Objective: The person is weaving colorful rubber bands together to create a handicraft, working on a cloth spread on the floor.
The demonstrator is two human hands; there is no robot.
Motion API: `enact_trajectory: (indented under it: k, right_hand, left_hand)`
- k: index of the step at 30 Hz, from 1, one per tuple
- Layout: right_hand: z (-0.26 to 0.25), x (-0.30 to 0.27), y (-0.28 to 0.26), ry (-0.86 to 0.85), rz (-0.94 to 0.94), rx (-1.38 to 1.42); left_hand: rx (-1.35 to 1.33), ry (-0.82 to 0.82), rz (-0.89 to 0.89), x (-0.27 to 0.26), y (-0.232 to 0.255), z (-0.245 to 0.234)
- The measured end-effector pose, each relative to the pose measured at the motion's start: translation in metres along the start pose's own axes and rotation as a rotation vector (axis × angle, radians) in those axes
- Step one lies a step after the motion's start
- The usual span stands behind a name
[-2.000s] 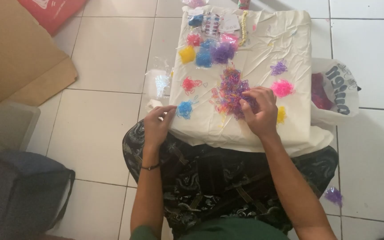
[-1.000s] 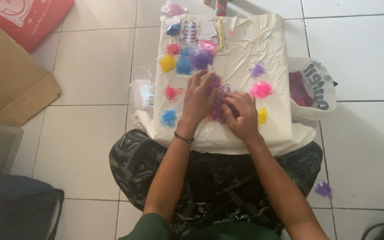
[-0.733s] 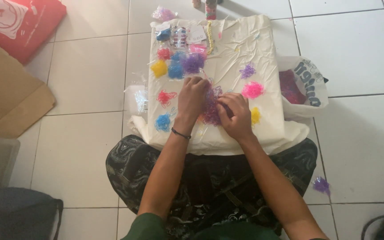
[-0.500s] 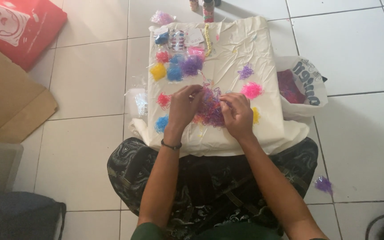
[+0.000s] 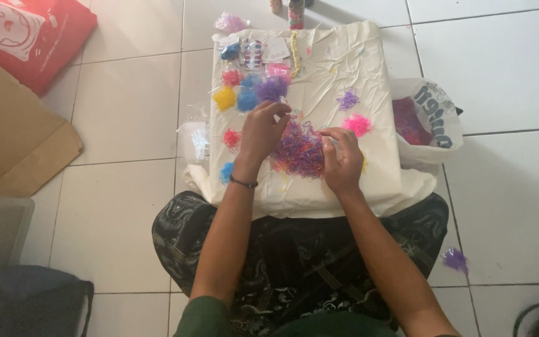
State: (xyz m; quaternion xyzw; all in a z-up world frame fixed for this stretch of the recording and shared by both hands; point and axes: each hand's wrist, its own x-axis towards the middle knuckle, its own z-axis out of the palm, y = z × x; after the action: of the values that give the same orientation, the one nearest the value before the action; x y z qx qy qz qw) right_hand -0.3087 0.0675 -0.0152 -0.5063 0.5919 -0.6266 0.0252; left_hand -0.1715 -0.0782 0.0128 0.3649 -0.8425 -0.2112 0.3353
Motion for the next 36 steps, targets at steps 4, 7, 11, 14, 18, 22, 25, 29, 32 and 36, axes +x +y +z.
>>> enact_trajectory:
  k: [4,7,11,14,18,22,25,29,32,36]
  right_hand:
    - [0.001,-0.001,0.004,0.010,0.018,-0.016]
    - [0.001,-0.001,0.003,0.024,0.007,-0.023]
    - [0.002,-0.003,0.006,0.032,0.020,-0.004]
    - [0.001,-0.003,0.004,0.033,0.009,-0.001]
    - [0.000,0.000,0.001,0.021,-0.107,-0.065]
    - [0.008,0.000,-0.008,-0.077,-0.352,-0.134]
    - [0.011,-0.001,-0.011,-0.164,-0.545,-0.163]
    - [0.011,-0.008,-0.009,-0.172,-0.567,-0.102]
    - [0.011,-0.014,-0.001,-0.134,-0.574,-0.104]
    - [0.010,-0.010,-0.006,-0.123,-0.594,-0.105]
  left_hand:
    - [0.150,-0.099,-0.018,0.027,0.004,0.012]
    - [0.309,-0.194,0.026,0.038,0.005,0.021]
    - [0.427,-0.324,-0.007,0.040,-0.007,0.031]
    - [0.437,-0.358,-0.001,0.038,-0.023,0.037]
    - [0.267,-0.289,0.004,0.037,-0.028,0.028]
    - [-0.035,-0.248,0.084,0.035,-0.006,-0.001]
    - [-0.094,-0.275,0.101,0.038,0.005,-0.008]
    - [-0.066,-0.390,0.080,0.039,0.021,-0.003]
    - [-0.054,-0.473,0.060,0.039,0.031,0.007]
    - [0.087,-0.500,0.090,0.042,0.027,0.035]
